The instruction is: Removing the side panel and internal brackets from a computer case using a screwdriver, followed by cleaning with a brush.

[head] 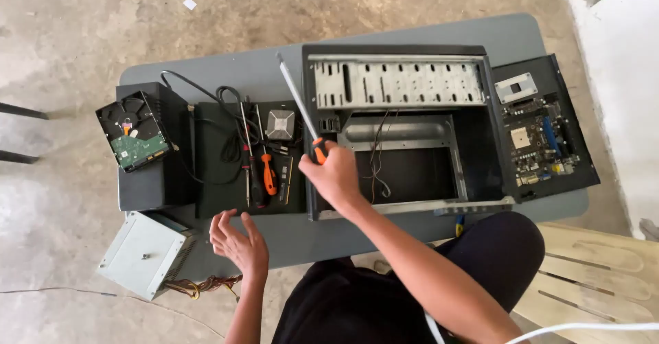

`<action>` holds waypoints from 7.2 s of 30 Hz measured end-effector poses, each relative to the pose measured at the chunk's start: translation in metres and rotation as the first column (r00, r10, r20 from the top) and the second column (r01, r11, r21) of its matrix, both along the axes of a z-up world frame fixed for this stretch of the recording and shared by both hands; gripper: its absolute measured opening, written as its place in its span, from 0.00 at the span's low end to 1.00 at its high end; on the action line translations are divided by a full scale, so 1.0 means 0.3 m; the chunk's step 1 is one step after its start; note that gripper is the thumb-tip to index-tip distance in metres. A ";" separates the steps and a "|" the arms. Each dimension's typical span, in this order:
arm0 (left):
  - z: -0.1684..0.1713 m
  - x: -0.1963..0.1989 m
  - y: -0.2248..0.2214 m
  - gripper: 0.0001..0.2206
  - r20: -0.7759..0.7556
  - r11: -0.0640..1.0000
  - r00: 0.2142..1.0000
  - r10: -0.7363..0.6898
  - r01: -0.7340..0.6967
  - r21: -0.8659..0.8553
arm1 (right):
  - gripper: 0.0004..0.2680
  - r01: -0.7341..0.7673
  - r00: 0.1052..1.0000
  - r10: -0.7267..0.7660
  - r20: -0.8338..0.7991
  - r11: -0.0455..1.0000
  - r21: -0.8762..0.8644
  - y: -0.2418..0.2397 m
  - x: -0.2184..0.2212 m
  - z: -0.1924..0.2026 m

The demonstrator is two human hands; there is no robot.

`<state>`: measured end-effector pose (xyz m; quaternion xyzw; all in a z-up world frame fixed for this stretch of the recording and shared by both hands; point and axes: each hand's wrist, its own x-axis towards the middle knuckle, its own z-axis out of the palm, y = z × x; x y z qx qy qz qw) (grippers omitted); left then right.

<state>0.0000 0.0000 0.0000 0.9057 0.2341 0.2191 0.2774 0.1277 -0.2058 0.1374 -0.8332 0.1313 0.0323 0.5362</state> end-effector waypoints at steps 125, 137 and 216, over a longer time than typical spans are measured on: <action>0.402 0.251 -0.262 0.20 -0.356 0.855 0.797 -0.488 0.352 -0.382 | 0.17 0.342 0.795 -0.567 -0.215 0.712 -0.613 -0.899 -0.541 0.015; 0.238 0.252 -0.212 0.18 -0.098 0.617 0.804 -0.586 0.366 -0.697 | 0.18 0.369 0.789 -0.572 -0.225 0.734 -0.571 -0.869 -0.590 -0.005; 0.427 0.254 -0.140 0.20 -0.374 -0.570 0.892 0.253 -0.175 -0.803 | 0.20 0.663 0.662 -0.717 -0.221 0.697 -0.275 -0.844 -0.624 0.001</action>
